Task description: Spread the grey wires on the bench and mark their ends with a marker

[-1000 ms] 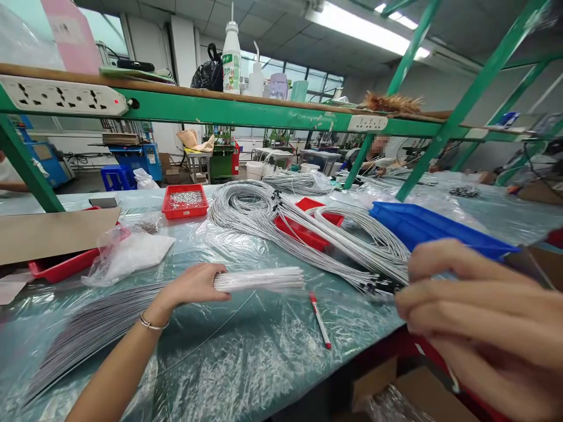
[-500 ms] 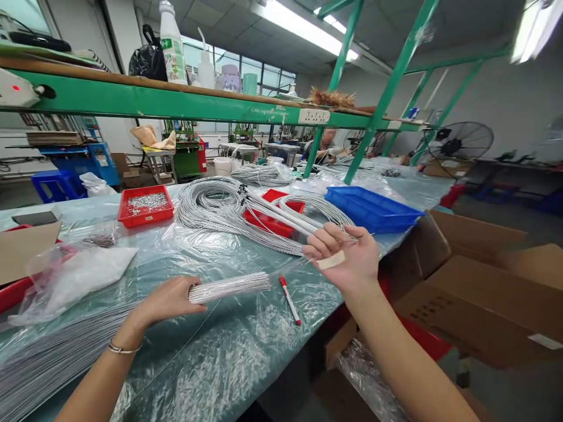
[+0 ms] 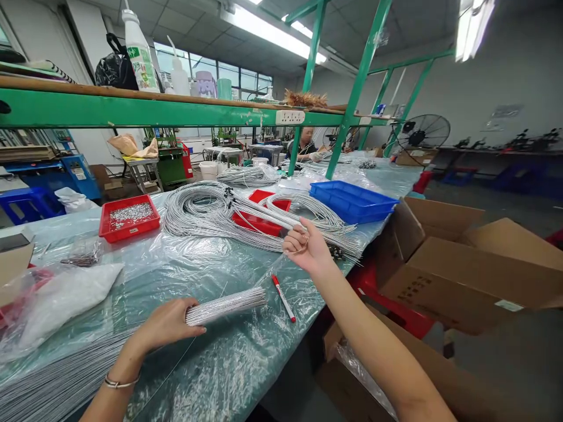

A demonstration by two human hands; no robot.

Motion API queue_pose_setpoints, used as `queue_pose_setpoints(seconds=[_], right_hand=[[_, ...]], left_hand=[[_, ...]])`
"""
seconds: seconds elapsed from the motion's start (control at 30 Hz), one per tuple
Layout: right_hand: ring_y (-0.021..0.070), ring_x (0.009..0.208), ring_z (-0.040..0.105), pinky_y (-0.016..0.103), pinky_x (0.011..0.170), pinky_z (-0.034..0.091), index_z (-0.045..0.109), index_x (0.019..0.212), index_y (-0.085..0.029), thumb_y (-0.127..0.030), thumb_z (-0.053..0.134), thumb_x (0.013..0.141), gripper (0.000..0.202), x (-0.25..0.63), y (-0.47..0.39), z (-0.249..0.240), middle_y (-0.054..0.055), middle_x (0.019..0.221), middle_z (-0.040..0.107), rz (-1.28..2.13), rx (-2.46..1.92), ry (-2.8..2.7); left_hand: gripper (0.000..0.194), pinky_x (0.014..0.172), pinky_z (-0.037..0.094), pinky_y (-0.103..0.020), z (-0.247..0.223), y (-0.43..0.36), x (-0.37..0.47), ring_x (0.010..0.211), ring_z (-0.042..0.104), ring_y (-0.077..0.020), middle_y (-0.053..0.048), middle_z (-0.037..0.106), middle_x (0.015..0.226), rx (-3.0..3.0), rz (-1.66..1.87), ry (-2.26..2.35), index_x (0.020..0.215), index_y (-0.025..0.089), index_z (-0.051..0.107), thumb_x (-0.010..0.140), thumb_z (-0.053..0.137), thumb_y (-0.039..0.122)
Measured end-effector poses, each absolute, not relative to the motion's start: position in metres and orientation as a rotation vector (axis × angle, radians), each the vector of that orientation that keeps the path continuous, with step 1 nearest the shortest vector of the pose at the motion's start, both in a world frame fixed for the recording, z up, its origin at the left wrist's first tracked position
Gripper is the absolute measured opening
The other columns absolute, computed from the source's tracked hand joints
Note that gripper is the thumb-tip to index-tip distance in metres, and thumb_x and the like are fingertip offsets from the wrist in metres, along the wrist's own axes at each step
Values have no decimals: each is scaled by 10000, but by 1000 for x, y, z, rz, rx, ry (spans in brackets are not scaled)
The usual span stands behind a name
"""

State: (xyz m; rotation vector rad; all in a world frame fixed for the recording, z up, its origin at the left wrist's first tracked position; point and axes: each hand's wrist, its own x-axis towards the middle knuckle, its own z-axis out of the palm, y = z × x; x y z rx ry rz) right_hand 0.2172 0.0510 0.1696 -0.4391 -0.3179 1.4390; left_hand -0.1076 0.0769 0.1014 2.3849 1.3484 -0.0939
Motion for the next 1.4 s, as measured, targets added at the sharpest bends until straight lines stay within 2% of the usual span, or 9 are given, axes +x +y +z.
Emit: queue_pose_setpoints(seconds=[0.1, 0.2, 0.33, 0.57, 0.73, 0.97, 1.17, 1.3, 1.4], right_hand=[[71, 396, 319, 199, 394, 336, 367, 622, -205, -256, 590, 723, 250, 212, 62, 161, -89, 461, 309, 1352, -547, -266], [77, 458, 410, 206, 453, 397, 435, 692, -193, -127, 597, 648, 180, 209, 64, 157, -74, 515, 396, 1297, -605, -314], [71, 483, 439, 191, 452, 384, 483, 789, -194, 27, 570, 531, 351, 210, 59, 154, -67, 596, 487, 1252, -644, -379], [67, 428, 394, 193, 434, 357, 457, 804, -205, 84, 556, 437, 478, 213, 62, 142, -106, 524, 403, 1106, -702, -414], [71, 444, 422, 197, 442, 374, 422, 777, -213, 57, 551, 448, 444, 212, 71, 130, -99, 550, 418, 968, -678, -385], [38, 482, 416, 174, 560, 456, 418, 696, -196, 65, 525, 427, 390, 208, 81, 116, -106, 532, 374, 803, -596, -311], [20, 522, 482, 119, 498, 428, 363, 681, -199, 65, 471, 448, 368, 206, 96, 102, -100, 620, 446, 772, -544, -230], [56, 666, 584, 175, 595, 520, 385, 719, -212, 77, 477, 465, 396, 207, 100, 104, -82, 705, 499, 826, -500, -200], [81, 718, 609, 234, 668, 560, 396, 736, -214, 80, 480, 478, 400, 208, 97, 110, -56, 744, 520, 891, -474, -183]], left_hand=[[410, 566, 302, -274, 100, 74, -105, 772, 580, -232, -16, 641, 840, 2390, -139, 1349, 928, 240, 589, 654, 560, 544], [445, 577, 311, -281, 100, 73, -105, 802, 583, -251, -38, 645, 878, 2397, -137, 1353, 966, 227, 594, 654, 545, 540], [457, 593, 327, -289, 100, 74, -107, 801, 586, -258, -39, 649, 887, 2402, -103, 1359, 984, 231, 591, 660, 537, 547], [451, 612, 347, -288, 104, 71, -107, 809, 588, -259, -40, 651, 893, 2410, -63, 1349, 992, 232, 596, 671, 530, 543], [475, 589, 336, -279, 107, 70, -110, 837, 589, -277, -56, 651, 919, 2407, -29, 1400, 1025, 220, 584, 673, 538, 536], [416, 571, 316, -269, 113, 67, -112, 786, 595, -261, -38, 663, 879, 2435, 4, 1432, 1005, 250, 594, 688, 530, 511], [383, 559, 295, -271, 121, 65, -115, 776, 600, -257, -26, 669, 855, 2453, 80, 1524, 1011, 283, 586, 706, 522, 506], [376, 547, 283, -269, 125, 64, -117, 755, 600, -247, -14, 663, 808, 2444, 100, 1523, 990, 291, 590, 704, 527, 527], [364, 549, 275, -269, 124, 65, -117, 740, 599, -242, -10, 659, 777, 2445, 108, 1527, 986, 297, 591, 705, 530, 521]])
